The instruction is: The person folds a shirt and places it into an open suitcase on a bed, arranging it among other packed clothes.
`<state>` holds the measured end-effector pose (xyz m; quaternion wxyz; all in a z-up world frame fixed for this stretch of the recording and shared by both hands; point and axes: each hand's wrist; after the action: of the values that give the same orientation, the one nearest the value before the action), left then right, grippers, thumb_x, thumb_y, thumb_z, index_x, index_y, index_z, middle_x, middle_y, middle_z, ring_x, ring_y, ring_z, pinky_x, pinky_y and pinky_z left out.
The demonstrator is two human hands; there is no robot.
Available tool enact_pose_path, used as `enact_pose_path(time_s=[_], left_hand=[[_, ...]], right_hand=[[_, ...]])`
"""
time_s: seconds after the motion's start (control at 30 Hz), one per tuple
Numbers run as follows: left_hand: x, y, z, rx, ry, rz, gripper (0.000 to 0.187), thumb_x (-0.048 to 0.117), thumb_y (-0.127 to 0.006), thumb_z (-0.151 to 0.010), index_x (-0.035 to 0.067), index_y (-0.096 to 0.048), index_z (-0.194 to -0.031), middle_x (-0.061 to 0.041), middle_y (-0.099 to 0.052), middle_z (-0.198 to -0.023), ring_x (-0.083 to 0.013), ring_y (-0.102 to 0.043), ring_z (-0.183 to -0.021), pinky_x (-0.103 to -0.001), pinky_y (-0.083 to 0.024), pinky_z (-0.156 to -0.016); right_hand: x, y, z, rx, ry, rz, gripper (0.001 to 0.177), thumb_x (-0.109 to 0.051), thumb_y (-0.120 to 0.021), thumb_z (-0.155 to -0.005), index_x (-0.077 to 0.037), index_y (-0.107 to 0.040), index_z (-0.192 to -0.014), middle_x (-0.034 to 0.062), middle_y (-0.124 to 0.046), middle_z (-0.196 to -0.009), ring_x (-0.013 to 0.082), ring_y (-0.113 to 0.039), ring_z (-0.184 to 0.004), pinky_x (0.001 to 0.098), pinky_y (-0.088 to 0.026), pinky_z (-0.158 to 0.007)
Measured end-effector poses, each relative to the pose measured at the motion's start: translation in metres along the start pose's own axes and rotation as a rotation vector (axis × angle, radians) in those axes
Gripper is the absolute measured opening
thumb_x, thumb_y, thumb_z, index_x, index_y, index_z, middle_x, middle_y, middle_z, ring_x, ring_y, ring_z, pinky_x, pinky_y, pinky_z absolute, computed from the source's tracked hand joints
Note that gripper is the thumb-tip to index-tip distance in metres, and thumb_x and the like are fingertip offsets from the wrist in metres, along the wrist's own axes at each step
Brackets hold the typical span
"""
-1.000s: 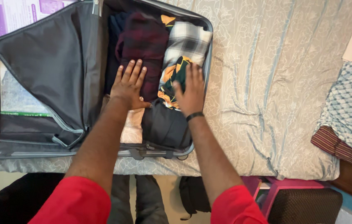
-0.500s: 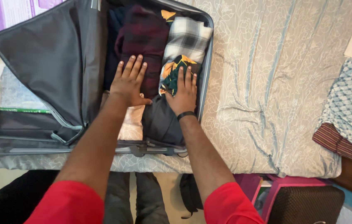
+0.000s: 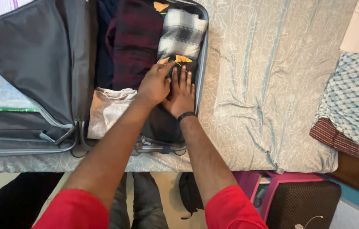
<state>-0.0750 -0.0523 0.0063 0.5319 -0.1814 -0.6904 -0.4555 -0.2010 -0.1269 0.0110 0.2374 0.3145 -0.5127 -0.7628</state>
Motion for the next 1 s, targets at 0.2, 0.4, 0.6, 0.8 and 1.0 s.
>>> enact_pose_path(time_s=[0.2, 0.4, 0.6, 0.8, 1.0], left_hand=[[0.016, 0.001, -0.006, -0.363, 0.05, -0.486, 0.059, 0.021, -0.06, -0.092, 0.03, -0.053, -0.15, -0.016, -0.04, -0.153, -0.0393, -0.053, -0.127, -0.055, -0.048, -0.099], [0.003, -0.01, -0.024, -0.191, -0.564, -1.171, 0.073, 0.044, -0.057, -0.092, 0.013, -0.044, -0.157, -0.009, -0.029, -0.168, -0.0282, -0.028, -0.154, -0.055, -0.017, -0.121], [0.007, -0.004, -0.041, -0.622, -0.198, -0.943, 0.087, 0.043, -0.064, -0.083, 0.021, -0.03, -0.161, -0.01, -0.018, -0.169, -0.0282, -0.021, -0.152, -0.051, -0.01, -0.119], [0.009, -0.008, -0.057, -0.635, -0.103, -0.864, 0.075, 0.047, -0.064, -0.095, 0.03, -0.032, -0.16, -0.005, -0.017, -0.173, -0.0266, -0.02, -0.158, -0.053, -0.007, -0.128], [0.029, -0.01, -0.069, -0.878, 0.007, -1.009, 0.132, 0.067, -0.089, -0.062, 0.031, -0.015, -0.165, -0.004, -0.003, -0.173, -0.0258, -0.01, -0.158, -0.046, -0.007, -0.124]], right_hand=[[0.001, -0.005, 0.02, 0.019, -0.004, 0.01, 0.107, -0.059, -0.069, -0.082, -0.009, -0.019, -0.163, 0.0207, -0.007, -0.171, 0.0391, -0.008, -0.159, 0.0579, -0.016, -0.125], [-0.012, -0.017, 0.059, 0.026, -0.01, 0.054, 0.092, -0.062, -0.059, -0.095, -0.011, -0.024, -0.163, 0.0219, -0.009, -0.171, 0.0391, -0.009, -0.159, 0.0581, -0.013, -0.125], [-0.013, -0.012, 0.066, 0.036, -0.009, -0.027, 0.088, -0.064, -0.056, -0.095, -0.014, -0.03, -0.163, 0.0236, -0.009, -0.171, 0.0422, -0.01, -0.158, 0.0596, -0.014, -0.123], [-0.011, -0.013, 0.066, 0.025, -0.015, -0.067, 0.084, -0.063, -0.062, -0.091, -0.02, -0.038, -0.159, 0.0273, -0.013, -0.169, 0.0458, -0.016, -0.156, 0.0606, -0.021, -0.121], [-0.001, -0.014, 0.05, -0.085, -0.028, -0.028, 0.08, -0.058, -0.069, -0.084, -0.021, -0.047, -0.152, 0.0299, -0.015, -0.168, 0.048, -0.022, -0.154, 0.0576, -0.029, -0.119]])
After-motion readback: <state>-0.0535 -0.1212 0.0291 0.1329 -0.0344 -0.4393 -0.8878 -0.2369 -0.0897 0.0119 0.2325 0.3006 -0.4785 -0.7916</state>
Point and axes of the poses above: each hand's wrist, its own z-axis away from the middle knuckle, its own y-axis out of the back of the hand, x = y × z
